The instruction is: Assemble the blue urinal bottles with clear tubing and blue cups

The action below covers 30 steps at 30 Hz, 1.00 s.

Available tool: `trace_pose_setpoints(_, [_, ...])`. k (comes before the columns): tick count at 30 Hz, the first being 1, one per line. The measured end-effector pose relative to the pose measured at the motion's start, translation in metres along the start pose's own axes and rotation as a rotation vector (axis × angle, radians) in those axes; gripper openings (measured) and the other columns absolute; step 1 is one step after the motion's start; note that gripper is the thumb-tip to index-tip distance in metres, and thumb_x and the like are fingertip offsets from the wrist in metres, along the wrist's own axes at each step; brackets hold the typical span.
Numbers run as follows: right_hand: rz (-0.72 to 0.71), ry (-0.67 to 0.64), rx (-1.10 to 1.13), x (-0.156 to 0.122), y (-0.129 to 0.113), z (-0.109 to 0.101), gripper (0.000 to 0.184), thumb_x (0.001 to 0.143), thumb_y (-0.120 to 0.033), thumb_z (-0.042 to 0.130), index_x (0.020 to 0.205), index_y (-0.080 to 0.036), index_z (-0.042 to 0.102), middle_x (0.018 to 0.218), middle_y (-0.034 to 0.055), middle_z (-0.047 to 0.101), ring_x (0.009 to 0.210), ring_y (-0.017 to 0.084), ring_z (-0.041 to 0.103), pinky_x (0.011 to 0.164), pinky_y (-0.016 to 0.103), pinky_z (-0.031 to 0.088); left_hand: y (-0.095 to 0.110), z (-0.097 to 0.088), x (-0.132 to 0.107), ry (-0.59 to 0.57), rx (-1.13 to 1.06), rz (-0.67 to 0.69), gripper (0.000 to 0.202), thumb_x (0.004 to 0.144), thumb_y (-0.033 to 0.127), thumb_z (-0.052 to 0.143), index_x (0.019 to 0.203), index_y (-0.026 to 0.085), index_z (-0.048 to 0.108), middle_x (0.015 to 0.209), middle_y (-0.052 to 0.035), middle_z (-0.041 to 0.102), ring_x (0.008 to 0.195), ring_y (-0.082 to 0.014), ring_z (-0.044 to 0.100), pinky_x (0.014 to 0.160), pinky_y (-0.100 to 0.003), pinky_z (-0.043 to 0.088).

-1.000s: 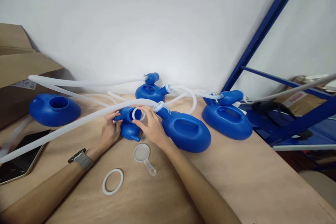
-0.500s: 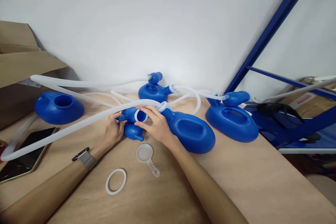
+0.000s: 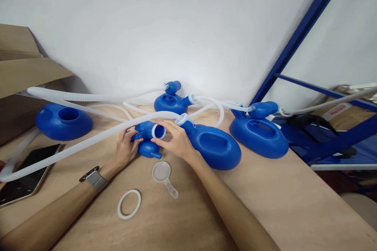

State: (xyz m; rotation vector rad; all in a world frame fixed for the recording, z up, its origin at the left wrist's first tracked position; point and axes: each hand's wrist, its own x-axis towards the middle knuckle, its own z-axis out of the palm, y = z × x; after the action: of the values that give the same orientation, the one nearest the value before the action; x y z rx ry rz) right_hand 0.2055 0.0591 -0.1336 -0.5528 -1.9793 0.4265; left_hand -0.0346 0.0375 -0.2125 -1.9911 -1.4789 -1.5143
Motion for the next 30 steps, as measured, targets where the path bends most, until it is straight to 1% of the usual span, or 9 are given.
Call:
trace_pose_setpoints(3, [0.004, 0.035, -0.029, -0.002, -0.002, 0.002, 0.045, 0.084, -0.032, 0.078, 0.125, -0.02, 0.068, 0.124, 0.0118, 0.074, 0.115, 0.026, 0.071, 0.097, 0.04, 0.062, 0.001, 0.001, 0.001, 0.023, -0.02, -0.007, 0.03, 0.095, 0.045, 0.06, 0.115, 0.022, 0.057, 0.107, -0.0106, 0.066, 0.1, -0.0289, 0.067, 0.092, -0.048, 0.055])
trace_pose_setpoints(6, [0.019, 0.094, -0.051, -0.002, -0.005, 0.001, 0.043, 0.08, -0.027, 0.076, 0.122, -0.022, 0.07, 0.121, 0.0097, 0.075, 0.11, 0.025, 0.073, 0.096, 0.04, 0.062, 0.004, -0.001, 0.006, 0.006, -0.062, -0.022, 0.046, 0.094, 0.049, 0.061, 0.129, 0.021, 0.048, 0.12, -0.0138, 0.063, 0.111, -0.0292, 0.064, 0.1, -0.049, 0.053])
trace_pose_setpoints(10, [0.051, 0.167, -0.05, 0.003, -0.013, -0.008, 0.045, 0.077, -0.024, 0.074, 0.122, -0.022, 0.071, 0.122, 0.0084, 0.075, 0.102, 0.024, 0.075, 0.086, 0.037, 0.066, 0.006, -0.005, 0.012, -0.077, -0.161, -0.111, 0.059, 0.097, 0.05, 0.056, 0.143, 0.018, 0.04, 0.135, -0.0183, 0.058, 0.129, -0.0324, 0.056, 0.113, -0.055, 0.043])
trace_pose_setpoints(13, [0.012, 0.146, -0.086, 0.006, -0.019, -0.016, 0.046, 0.076, -0.023, 0.073, 0.121, -0.022, 0.071, 0.121, 0.0081, 0.076, 0.103, 0.025, 0.074, 0.086, 0.037, 0.066, 0.003, -0.005, 0.014, -0.153, -0.19, -0.096, 0.068, 0.094, 0.054, 0.058, 0.148, 0.016, 0.038, 0.138, -0.0202, 0.056, 0.133, -0.0363, 0.054, 0.112, -0.057, 0.043])
trace_pose_setpoints(16, [-0.026, 0.107, -0.08, 0.007, -0.022, -0.019, 0.046, 0.076, -0.024, 0.074, 0.121, -0.022, 0.072, 0.119, 0.0078, 0.077, 0.104, 0.025, 0.074, 0.086, 0.037, 0.065, 0.001, -0.004, 0.012, -0.22, -0.161, -0.037, 0.071, 0.087, 0.062, 0.065, 0.139, 0.017, 0.05, 0.133, -0.0182, 0.061, 0.123, -0.0375, 0.059, 0.104, -0.054, 0.05])
trace_pose_setpoints(19, [-0.024, 0.038, -0.051, 0.008, -0.022, -0.021, 0.045, 0.078, -0.03, 0.075, 0.123, -0.023, 0.071, 0.122, 0.0074, 0.076, 0.105, 0.024, 0.074, 0.081, 0.034, 0.066, -0.001, -0.003, 0.007, -0.23, -0.132, -0.035, 0.062, 0.085, 0.063, 0.065, 0.127, 0.019, 0.06, 0.123, -0.0149, 0.066, 0.118, -0.0368, 0.062, 0.101, -0.052, 0.052])
trace_pose_setpoints(24, [-0.033, -0.052, -0.019, 0.012, -0.022, -0.027, 0.046, 0.082, -0.04, 0.079, 0.125, -0.024, 0.071, 0.123, 0.0069, 0.076, 0.105, 0.023, 0.074, 0.082, 0.035, 0.066, -0.007, -0.002, 0.0, -0.192, -0.097, -0.04, 0.051, 0.086, 0.064, 0.058, 0.112, 0.02, 0.066, 0.114, -0.0131, 0.069, 0.118, -0.0369, 0.062, 0.101, -0.053, 0.052])
trace_pose_setpoints(27, [-0.01, -0.087, 0.036, 0.014, -0.025, -0.028, 0.05, 0.08, -0.045, 0.083, 0.125, -0.026, 0.071, 0.122, 0.0057, 0.076, 0.105, 0.023, 0.074, 0.084, 0.035, 0.066, -0.01, -0.002, -0.002, -0.151, -0.082, -0.027, 0.049, 0.086, 0.068, 0.054, 0.099, 0.023, 0.068, 0.11, -0.0134, 0.071, 0.117, -0.0388, 0.061, 0.103, -0.057, 0.051])
trace_pose_setpoints(30, [0.016, -0.078, 0.077, 0.015, -0.027, -0.028, 0.052, 0.078, -0.046, 0.085, 0.124, -0.025, 0.073, 0.121, 0.0046, 0.077, 0.102, 0.022, 0.075, 0.085, 0.034, 0.066, -0.012, -0.002, -0.002, -0.112, -0.078, -0.011, 0.051, 0.087, 0.069, 0.047, 0.095, 0.024, 0.069, 0.109, -0.0151, 0.072, 0.118, -0.041, 0.06, 0.104, -0.062, 0.049])
